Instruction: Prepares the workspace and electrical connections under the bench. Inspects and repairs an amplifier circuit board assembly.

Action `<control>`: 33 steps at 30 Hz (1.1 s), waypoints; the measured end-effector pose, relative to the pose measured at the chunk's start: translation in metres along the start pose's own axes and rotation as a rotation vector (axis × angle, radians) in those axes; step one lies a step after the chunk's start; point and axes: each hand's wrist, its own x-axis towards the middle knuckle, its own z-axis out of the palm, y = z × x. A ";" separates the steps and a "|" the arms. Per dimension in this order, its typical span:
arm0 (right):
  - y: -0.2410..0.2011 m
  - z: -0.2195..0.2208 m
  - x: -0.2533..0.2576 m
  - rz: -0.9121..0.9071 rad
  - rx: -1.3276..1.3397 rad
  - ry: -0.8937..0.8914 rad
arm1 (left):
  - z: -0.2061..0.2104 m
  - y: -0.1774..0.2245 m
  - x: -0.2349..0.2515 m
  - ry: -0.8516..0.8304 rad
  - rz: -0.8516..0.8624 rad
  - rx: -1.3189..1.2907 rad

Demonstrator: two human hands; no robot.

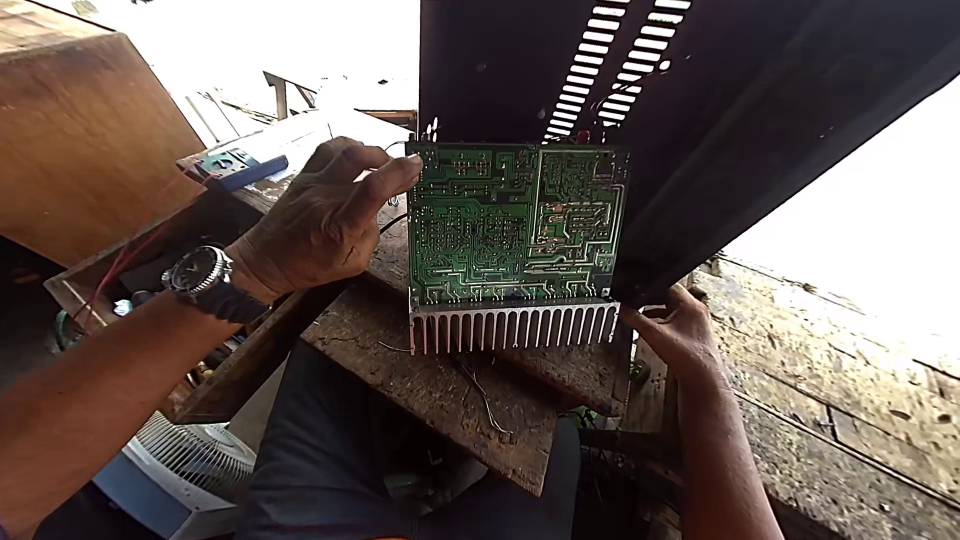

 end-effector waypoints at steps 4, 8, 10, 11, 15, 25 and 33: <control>0.000 0.000 0.000 -0.013 -0.006 0.001 | -0.003 -0.002 -0.001 -0.015 0.041 0.013; 0.001 0.000 0.000 -0.018 -0.010 -0.001 | -0.004 -0.003 0.001 -0.023 0.037 0.002; 0.000 0.000 0.000 -0.021 -0.009 -0.006 | -0.004 -0.003 0.003 -0.045 0.024 0.004; 0.000 0.001 0.000 -0.021 -0.003 -0.006 | -0.004 -0.004 0.004 -0.059 0.019 0.008; 0.001 0.001 0.000 -0.017 -0.004 -0.005 | -0.001 -0.003 0.004 -0.082 0.020 0.013; 0.003 0.000 0.000 -0.013 -0.010 -0.016 | 0.000 -0.003 0.010 -0.065 0.009 0.017; 0.000 0.000 -0.001 -0.045 -0.034 -0.009 | -0.001 -0.004 0.008 -0.056 0.084 0.042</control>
